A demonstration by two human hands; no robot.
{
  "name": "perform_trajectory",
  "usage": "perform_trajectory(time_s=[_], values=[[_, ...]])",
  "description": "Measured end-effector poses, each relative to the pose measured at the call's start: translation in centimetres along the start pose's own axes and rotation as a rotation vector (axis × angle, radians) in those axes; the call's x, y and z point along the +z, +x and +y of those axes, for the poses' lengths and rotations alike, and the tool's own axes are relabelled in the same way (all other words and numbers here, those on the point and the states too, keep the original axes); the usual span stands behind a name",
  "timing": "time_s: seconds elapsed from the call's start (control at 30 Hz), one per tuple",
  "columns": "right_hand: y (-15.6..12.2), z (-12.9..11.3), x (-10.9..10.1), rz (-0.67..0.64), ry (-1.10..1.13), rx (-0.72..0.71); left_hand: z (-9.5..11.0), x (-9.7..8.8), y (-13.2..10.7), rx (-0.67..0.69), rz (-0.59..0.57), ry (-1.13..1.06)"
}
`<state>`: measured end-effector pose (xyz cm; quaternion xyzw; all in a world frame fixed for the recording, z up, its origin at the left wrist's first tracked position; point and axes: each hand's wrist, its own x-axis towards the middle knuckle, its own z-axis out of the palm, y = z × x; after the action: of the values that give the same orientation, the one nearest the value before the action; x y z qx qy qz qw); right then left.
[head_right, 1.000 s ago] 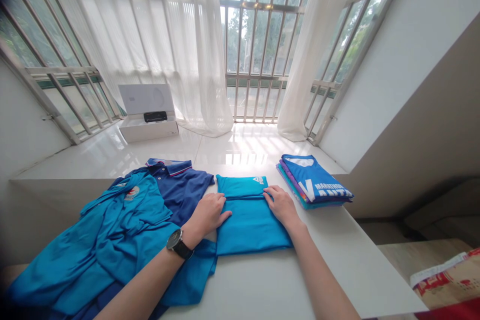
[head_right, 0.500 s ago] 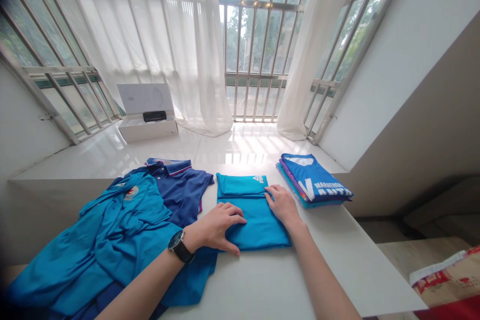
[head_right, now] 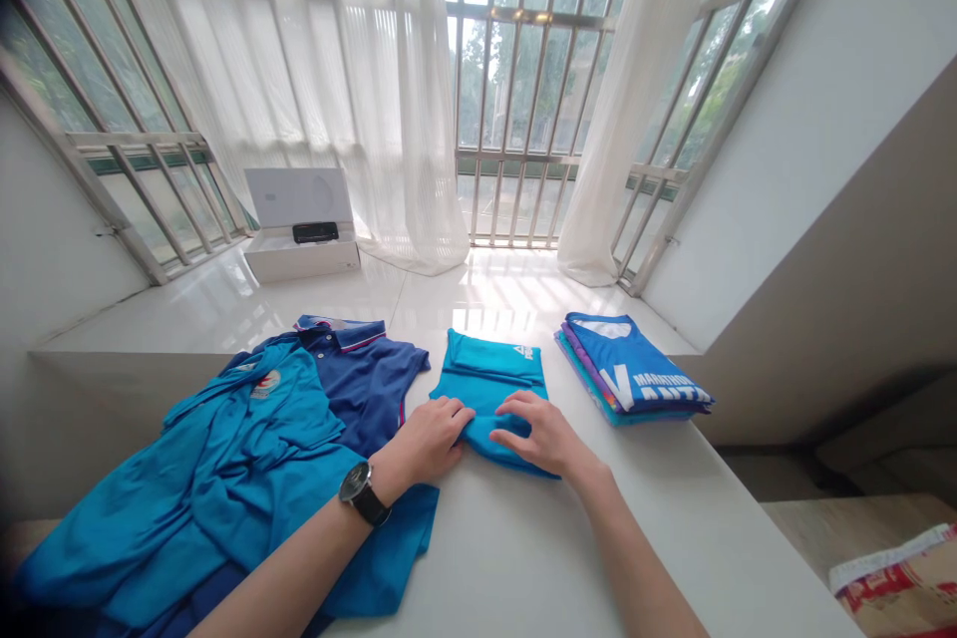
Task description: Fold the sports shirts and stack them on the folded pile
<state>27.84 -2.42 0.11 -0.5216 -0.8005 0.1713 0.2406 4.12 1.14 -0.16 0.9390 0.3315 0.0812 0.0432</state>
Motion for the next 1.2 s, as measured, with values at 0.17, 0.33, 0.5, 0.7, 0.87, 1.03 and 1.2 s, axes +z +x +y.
perform_trajectory(time_s=[0.17, 0.33, 0.5, 0.7, 0.87, 1.03, 1.2], values=[[-0.2, -2.4, 0.6, -0.16, -0.044, -0.029, -0.5, 0.6, 0.2, -0.109, 0.102, -0.188], [-0.4, -1.6, -0.1, -0.138, -0.059, 0.032, -1.3, 0.9, 0.5, -0.231, 0.263, -0.444], [-0.4, 0.3, -2.0, -0.07, 0.03, 0.109, -2.0, 0.8, 0.9, -0.353, 0.337, -0.506], [-0.3, 2.4, -2.0, 0.081, 0.12, 0.284, -3.2, 1.2, 1.1, -0.404, 0.362, -0.551], [-0.1, 3.6, -1.4, 0.18, 0.202, 0.389, -4.0, 1.6, 1.2, -0.418, 0.344, -0.546], [-0.3, 3.8, -1.9, 0.035, 0.321, 0.374, -4.2, 1.6, 1.1, -0.457, 0.288, -0.463], [-0.6, 3.7, -2.3, -0.117, 0.482, 0.324, -3.8, 1.2, 0.9, -0.519, 0.24, -0.377]])
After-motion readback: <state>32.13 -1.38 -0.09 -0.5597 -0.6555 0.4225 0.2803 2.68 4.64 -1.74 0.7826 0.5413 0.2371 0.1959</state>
